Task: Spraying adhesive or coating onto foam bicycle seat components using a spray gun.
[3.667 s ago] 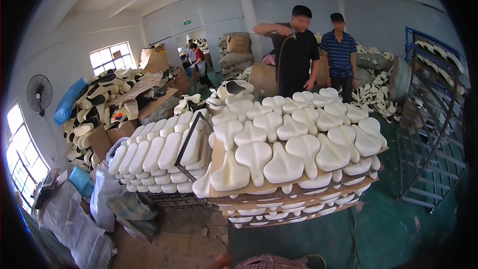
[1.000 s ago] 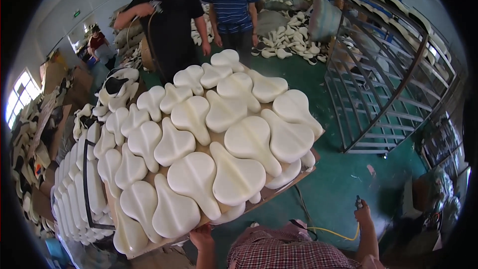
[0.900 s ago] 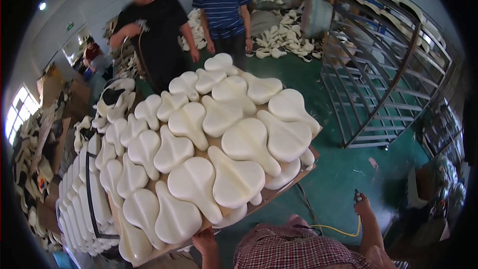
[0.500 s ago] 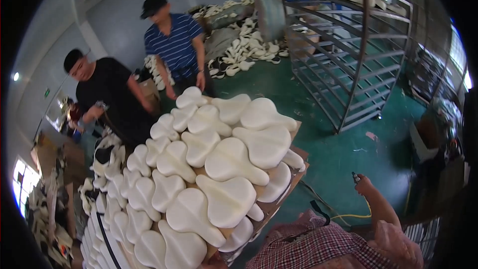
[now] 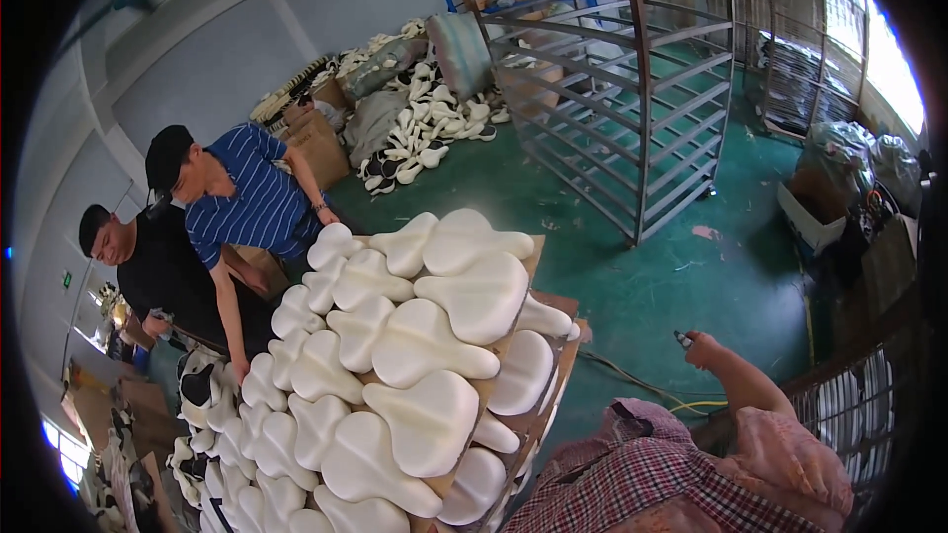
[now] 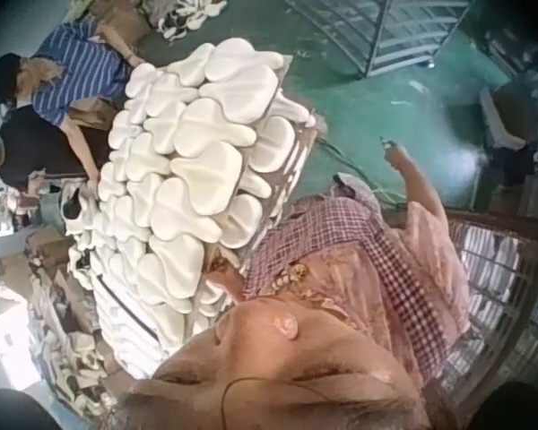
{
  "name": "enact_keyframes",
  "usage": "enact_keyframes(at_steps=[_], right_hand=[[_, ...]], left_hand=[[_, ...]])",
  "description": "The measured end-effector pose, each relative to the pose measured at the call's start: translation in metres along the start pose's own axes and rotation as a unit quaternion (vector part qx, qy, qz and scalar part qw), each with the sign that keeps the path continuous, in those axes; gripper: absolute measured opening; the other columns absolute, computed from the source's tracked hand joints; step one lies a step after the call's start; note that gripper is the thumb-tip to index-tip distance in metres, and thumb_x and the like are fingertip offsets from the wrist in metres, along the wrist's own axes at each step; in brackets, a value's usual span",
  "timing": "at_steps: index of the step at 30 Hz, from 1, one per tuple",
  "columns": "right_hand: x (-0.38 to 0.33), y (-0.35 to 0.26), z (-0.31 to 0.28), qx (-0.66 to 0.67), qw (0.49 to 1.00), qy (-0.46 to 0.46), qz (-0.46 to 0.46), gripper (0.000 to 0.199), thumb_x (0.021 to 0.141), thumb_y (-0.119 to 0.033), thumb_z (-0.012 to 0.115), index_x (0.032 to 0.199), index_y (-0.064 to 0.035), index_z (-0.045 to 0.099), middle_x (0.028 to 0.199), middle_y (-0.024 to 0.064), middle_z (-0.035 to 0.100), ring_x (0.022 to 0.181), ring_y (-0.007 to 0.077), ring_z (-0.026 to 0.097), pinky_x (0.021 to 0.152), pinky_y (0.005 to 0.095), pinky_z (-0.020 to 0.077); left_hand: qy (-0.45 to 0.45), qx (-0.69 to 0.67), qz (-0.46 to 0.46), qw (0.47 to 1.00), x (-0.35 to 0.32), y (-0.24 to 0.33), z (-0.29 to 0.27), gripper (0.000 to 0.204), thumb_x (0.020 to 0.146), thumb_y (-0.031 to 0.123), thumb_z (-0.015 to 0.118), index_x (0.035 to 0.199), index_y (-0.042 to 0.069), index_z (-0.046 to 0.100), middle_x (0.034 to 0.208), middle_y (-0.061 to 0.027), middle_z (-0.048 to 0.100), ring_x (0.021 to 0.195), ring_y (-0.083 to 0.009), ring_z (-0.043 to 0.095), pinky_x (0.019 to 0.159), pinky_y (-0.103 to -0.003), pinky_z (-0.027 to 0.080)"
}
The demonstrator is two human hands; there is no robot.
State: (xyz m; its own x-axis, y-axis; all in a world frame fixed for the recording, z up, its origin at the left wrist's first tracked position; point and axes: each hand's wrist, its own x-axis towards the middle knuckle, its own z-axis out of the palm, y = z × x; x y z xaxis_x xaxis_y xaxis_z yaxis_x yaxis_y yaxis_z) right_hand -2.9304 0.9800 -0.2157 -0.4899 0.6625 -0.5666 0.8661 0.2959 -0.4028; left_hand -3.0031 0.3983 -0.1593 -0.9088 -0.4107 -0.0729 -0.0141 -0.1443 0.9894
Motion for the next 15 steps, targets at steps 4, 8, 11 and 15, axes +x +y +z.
enact_keyframes(at_steps=[4,8,11,15], right_hand=[[-0.003,-0.004,0.002,0.010,1.000,-0.013,0.005,0.046,0.075,-0.009,0.050,0.121,-0.0146,0.052,0.075,0.0114,0.062,0.057,0.0211,0.060,0.049,0.0325,0.0499],[-0.002,-0.001,0.009,0.011,1.000,-0.013,-0.005,0.046,0.073,-0.010,0.051,0.119,-0.0142,0.053,0.075,0.0113,0.062,0.057,0.0203,0.060,0.048,0.0318,0.0490],[0.000,0.002,0.015,0.024,1.000,-0.015,-0.004,0.046,0.072,-0.010,0.050,0.118,-0.0136,0.054,0.076,0.0123,0.063,0.057,0.0208,0.060,0.048,0.0328,0.0490],[0.014,0.014,0.021,0.039,0.999,-0.013,0.009,0.045,0.071,-0.010,0.050,0.115,-0.0132,0.056,0.078,0.0128,0.063,0.060,0.0227,0.062,0.050,0.0346,0.0494]], left_hand=[[0.005,-0.059,-0.013,0.998,0.001,0.009,0.004,0.030,0.080,-0.002,0.051,0.107,-0.014,0.051,0.093,-0.0169,0.064,0.081,-0.0230,0.062,0.068,-0.030,0.049],[0.004,-0.115,-0.033,0.993,0.004,0.018,0.012,0.029,0.081,-0.001,0.051,0.107,-0.014,0.051,0.094,-0.0170,0.064,0.081,-0.0228,0.061,0.067,-0.030,0.049],[0.004,-0.158,-0.042,0.987,0.011,0.025,0.024,0.029,0.081,-0.001,0.051,0.107,-0.014,0.051,0.095,-0.0171,0.063,0.081,-0.0227,0.061,0.067,-0.029,0.049],[0.000,-0.209,-0.052,0.976,0.024,0.035,0.051,0.029,0.082,0.000,0.051,0.107,-0.014,0.051,0.096,-0.0172,0.063,0.082,-0.0226,0.061,0.066,-0.029,0.049]])
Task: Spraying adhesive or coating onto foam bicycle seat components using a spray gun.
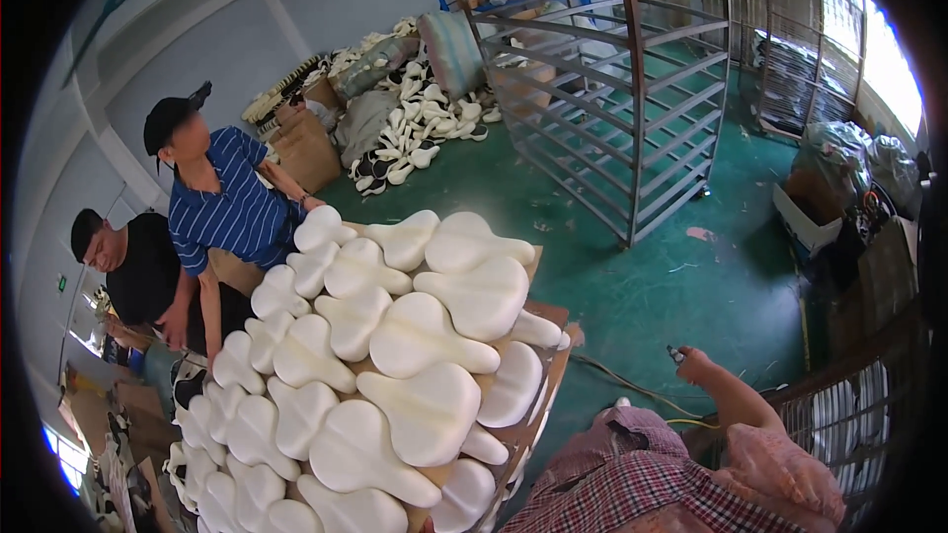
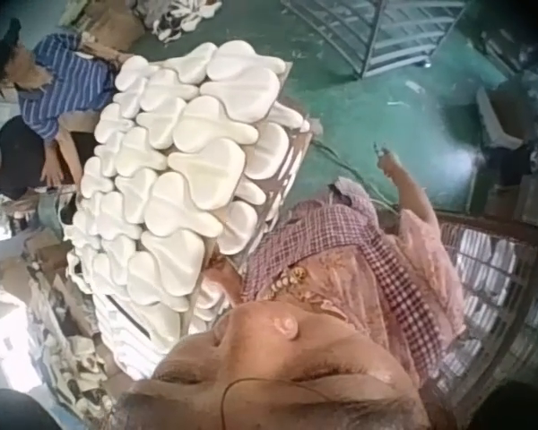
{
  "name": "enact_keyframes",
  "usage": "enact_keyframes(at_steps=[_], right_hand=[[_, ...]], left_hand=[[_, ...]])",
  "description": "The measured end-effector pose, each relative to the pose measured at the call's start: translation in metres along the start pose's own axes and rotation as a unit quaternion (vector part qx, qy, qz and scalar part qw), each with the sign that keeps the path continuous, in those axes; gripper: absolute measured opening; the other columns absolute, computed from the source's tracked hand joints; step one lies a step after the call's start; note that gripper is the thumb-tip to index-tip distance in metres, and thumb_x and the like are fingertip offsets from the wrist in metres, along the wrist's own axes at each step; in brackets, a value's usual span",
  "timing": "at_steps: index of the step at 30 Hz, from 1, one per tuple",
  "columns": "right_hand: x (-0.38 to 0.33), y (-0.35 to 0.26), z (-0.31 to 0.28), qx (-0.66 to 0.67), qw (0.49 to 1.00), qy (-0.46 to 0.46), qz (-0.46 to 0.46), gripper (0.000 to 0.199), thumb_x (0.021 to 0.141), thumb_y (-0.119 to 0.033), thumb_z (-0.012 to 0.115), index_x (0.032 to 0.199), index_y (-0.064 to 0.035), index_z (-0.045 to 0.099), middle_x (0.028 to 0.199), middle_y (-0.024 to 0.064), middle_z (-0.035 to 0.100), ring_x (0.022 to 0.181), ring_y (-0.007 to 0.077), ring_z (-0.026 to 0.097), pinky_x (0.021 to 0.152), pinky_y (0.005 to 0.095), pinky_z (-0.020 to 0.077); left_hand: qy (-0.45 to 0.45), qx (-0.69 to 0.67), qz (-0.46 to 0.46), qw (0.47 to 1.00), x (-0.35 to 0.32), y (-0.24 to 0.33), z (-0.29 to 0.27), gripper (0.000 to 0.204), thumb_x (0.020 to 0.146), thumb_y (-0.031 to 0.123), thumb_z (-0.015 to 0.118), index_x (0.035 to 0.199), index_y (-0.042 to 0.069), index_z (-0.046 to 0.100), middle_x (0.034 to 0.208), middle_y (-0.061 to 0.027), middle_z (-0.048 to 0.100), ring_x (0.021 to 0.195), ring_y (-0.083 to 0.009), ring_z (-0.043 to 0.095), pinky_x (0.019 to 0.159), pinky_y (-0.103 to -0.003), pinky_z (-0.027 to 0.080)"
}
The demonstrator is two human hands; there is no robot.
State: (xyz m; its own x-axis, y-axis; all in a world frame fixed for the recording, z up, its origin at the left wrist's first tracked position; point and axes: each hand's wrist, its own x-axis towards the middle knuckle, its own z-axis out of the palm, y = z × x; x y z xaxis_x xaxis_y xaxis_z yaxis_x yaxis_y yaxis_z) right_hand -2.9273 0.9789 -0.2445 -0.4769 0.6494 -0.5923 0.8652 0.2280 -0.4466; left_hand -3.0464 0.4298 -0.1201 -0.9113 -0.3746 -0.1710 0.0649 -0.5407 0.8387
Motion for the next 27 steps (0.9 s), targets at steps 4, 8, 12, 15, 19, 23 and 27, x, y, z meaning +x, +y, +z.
enact_keyframes(at_steps=[4,8,12,15,19,23,27], right_hand=[[0.035,0.052,0.014,-0.018,0.998,0.053,-0.040,0.043,0.071,-0.011,0.051,0.114,-0.0122,0.057,0.079,0.0133,0.064,0.065,0.0253,0.064,0.055,0.0360,0.0510],[0.040,0.055,0.014,0.005,1.000,0.028,0.005,0.044,0.070,-0.013,0.055,0.113,-0.0108,0.057,0.087,0.0151,0.066,0.079,0.0286,0.065,0.065,0.0370,0.0516],[0.072,0.116,0.013,0.045,0.997,0.031,0.048,0.046,0.068,-0.013,0.059,0.114,-0.0119,0.056,0.084,0.0125,0.066,0.073,0.0259,0.065,0.061,0.0354,0.0523],[0.092,0.123,-0.001,0.135,0.983,-0.029,0.123,0.049,0.067,-0.012,0.062,0.115,-0.0120,0.055,0.080,0.0100,0.064,0.064,0.0214,0.064,0.054,0.0334,0.0517],[0.128,0.170,-0.013,0.218,0.966,-0.011,0.137,0.053,0.067,-0.011,0.063,0.118,-0.0120,0.053,0.074,0.0105,0.063,0.055,0.0196,0.061,0.048,0.0331,0.0490],[0.159,0.173,-0.049,0.239,0.958,-0.019,0.155,0.055,0.066,-0.009,0.064,0.120,-0.0116,0.051,0.072,0.0094,0.062,0.053,0.0188,0.060,0.046,0.0336,0.0485],[0.190,0.188,-0.074,0.276,0.948,-0.005,0.159,0.056,0.070,-0.008,0.061,0.123,-0.0083,0.047,0.073,0.0085,0.063,0.052,0.0207,0.059,0.045,0.0342,0.0481]], left_hand=[[-0.016,-0.042,-0.022,0.999,0.005,-0.003,0.047,0.029,0.082,0.000,0.051,0.107,-0.014,0.052,0.097,-0.0174,0.063,0.082,-0.0225,0.061,0.065,-0.028,0.049],[-0.025,-0.083,-0.035,0.996,0.012,-0.020,0.097,0.028,0.083,0.000,0.051,0.107,-0.013,0.052,0.098,-0.0175,0.063,0.082,-0.0224,0.061,0.065,-0.028,0.049],[-0.062,-0.016,-0.037,0.997,0.004,-0.036,0.186,0.028,0.085,0.005,0.052,0.106,-0.011,0.055,0.099,-0.0174,0.061,0.077,-0.0209,0.059,0.054,-0.021,0.042],[-0.043,0.003,0.008,0.999,0.017,-0.056,0.257,0.033,0.080,0.008,0.058,0.111,-0.005,0.054,0.106,-0.0130,0.060,0.084,-0.0220,0.060,0.065,-0.028,0.049],[-0.136,-0.047,0.007,0.990,0.017,-0.091,0.377,0.040,0.078,0.012,0.060,0.114,-0.003,0.051,0.109,-0.0126,0.057,0.098,-0.0254,0.057,0.084,-0.035,0.052],[-0.118,-0.129,-0.050,0.983,0.014,-0.134,0.485,0.038,0.085,0.020,0.053,0.109,-0.008,0.050,0.100,-0.0192,0.058,0.089,-0.0284,0.061,0.072,-0.033,0.055],[-0.216,-0.149,-0.069,0.962,-0.002,-0.176,0.583,0.040,0.085,0.024,0.055,0.111,-0.006,0.051,0.109,-0.0225,0.057,0.092,-0.0294,0.062,0.070,-0.028,0.055]])
